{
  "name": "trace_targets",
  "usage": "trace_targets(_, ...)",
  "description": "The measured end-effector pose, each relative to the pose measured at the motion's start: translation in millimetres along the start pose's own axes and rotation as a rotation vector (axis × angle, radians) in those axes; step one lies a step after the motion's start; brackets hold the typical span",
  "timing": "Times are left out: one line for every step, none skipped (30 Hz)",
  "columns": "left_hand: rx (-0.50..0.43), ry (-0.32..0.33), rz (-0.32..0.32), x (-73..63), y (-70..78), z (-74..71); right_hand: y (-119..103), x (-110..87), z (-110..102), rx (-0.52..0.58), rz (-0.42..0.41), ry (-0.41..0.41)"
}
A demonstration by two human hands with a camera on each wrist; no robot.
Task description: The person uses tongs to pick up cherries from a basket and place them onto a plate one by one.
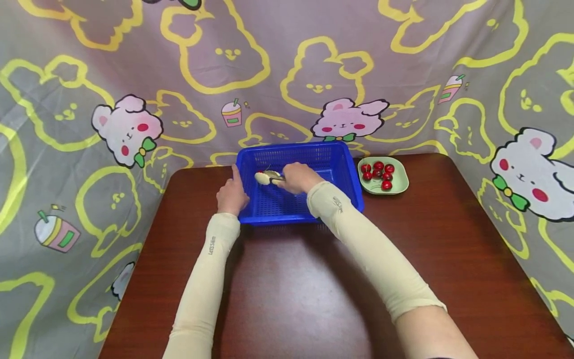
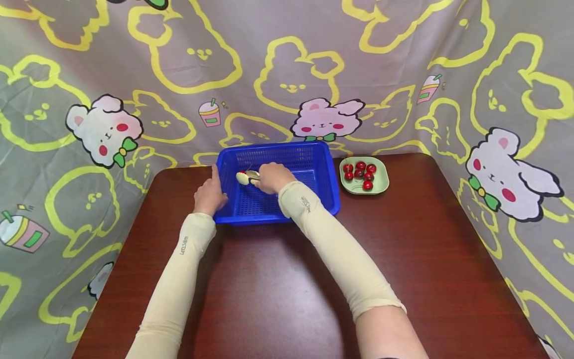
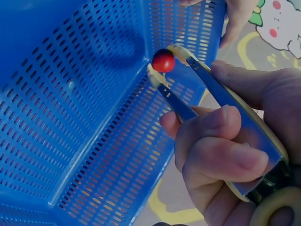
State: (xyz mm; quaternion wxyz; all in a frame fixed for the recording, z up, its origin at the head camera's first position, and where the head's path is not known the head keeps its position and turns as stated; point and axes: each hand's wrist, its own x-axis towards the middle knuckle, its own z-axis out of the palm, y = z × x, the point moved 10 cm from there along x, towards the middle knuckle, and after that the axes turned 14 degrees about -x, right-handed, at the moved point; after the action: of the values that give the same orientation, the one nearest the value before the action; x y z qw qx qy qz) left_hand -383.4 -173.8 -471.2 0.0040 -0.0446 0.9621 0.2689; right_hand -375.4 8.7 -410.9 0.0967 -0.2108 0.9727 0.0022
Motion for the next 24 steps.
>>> trace_targets(-0.002, 0.000, -0.001, -0.2, -0.5, 0.3, -1, -2.2, 0, -0.006, -0.007, 0.001)
trace_targets(0.000, -0.003, 0.000, -0.6, -0.7, 0.6, -2, -4.5, -1, -0.010, -0.015, 0.004)
trace_targets(-0.001, -0.002, -0.001, -0.9, -1.1, 0.6, -2, -7.1, -2, -0.011, -0.022, 0.006)
trace_targets(-0.003, -0.001, -0.001, -1.1, -1.3, 0.4, -3, -9.4, -3, -0.013, -0.027, 0.010)
trace_targets(-0.003, 0.000, -0.001, -1.3, -1.5, 0.2, -3, -12.0, -4, -0.015, -0.034, 0.015)
trace_targets(-0.002, 0.000, -0.003, -1.5, -1.7, -0.1, -3, -14.6, -4, -0.013, -0.040, 0.018)
trace_targets(-0.002, 0.002, -0.004, -1.7, -1.7, -0.8, -3, -17.3, -6, -0.008, -0.046, 0.024)
trace_targets(-0.002, 0.002, -0.006, -1.8, -1.8, -1.2, -3, -20.0, -7, 0.003, -0.049, 0.034)
trace_targets(-0.003, 0.004, -0.009, -1.7, -2.0, -1.8, -3, -22.9, -9, 0.011, -0.054, 0.042)
trace_targets(-0.001, 0.002, -0.010, -1.7, -1.8, -1.8, -2, -25.9, -11, 0.018, -0.059, 0.055)
trace_targets(0.002, -0.001, -0.011, -1.7, -1.5, -1.9, -2, -28.9, -13, 0.026, -0.064, 0.066)
trace_targets(0.004, -0.004, -0.010, -1.7, -1.1, -1.8, -2, -31.8, -14, 0.033, -0.068, 0.077)
trace_targets(0.002, -0.005, -0.009, -1.8, -0.5, -1.8, -1, -34.7, -16, 0.037, -0.073, 0.091)
trace_targets(0.003, -0.008, -0.007, -1.8, 0.0, -1.6, -1, -37.5, -17, 0.040, -0.078, 0.103)
trace_targets(0.003, -0.007, -0.005, -1.9, 0.5, -1.6, 0, -40.2, -17, 0.041, -0.081, 0.114)
trace_targets(0.002, -0.007, -0.004, -1.9, 1.0, -1.5, 1, -42.7, -18, 0.044, -0.084, 0.124)
trace_targets(-0.001, -0.003, -0.004, -2.0, 1.3, -1.7, 2, -45.0, -18, 0.048, -0.085, 0.133)
trace_targets(-0.002, -0.001, -0.004, -2.0, 1.4, -1.7, 3, -47.3, -18, 0.049, -0.085, 0.143)
trace_targets(-0.004, 0.000, -0.003, -1.8, 1.6, -1.6, 4, -49.7, -18, 0.054, -0.083, 0.152)
trace_targets(-0.003, 0.000, -0.003, -1.6, 1.6, -1.4, 6, -51.8, -17, 0.060, -0.079, 0.159)
trace_targets(-0.003, 0.000, -0.003, -1.3, 1.6, -1.1, 8, -54.1, -17, 0.065, -0.076, 0.165)
trace_targets(-0.003, -0.001, -0.003, -1.1, 1.5, -0.7, 9, -56.4, -18, 0.071, -0.073, 0.171)
trace_targets(-0.002, -0.003, -0.004, -1.0, 1.3, -0.5, 11, -58.7, -18, 0.076, -0.070, 0.176)
trace_targets(-0.001, -0.004, -0.004, -0.9, 1.2, -0.1, 13, -61.0, -18, 0.078, -0.069, 0.183)
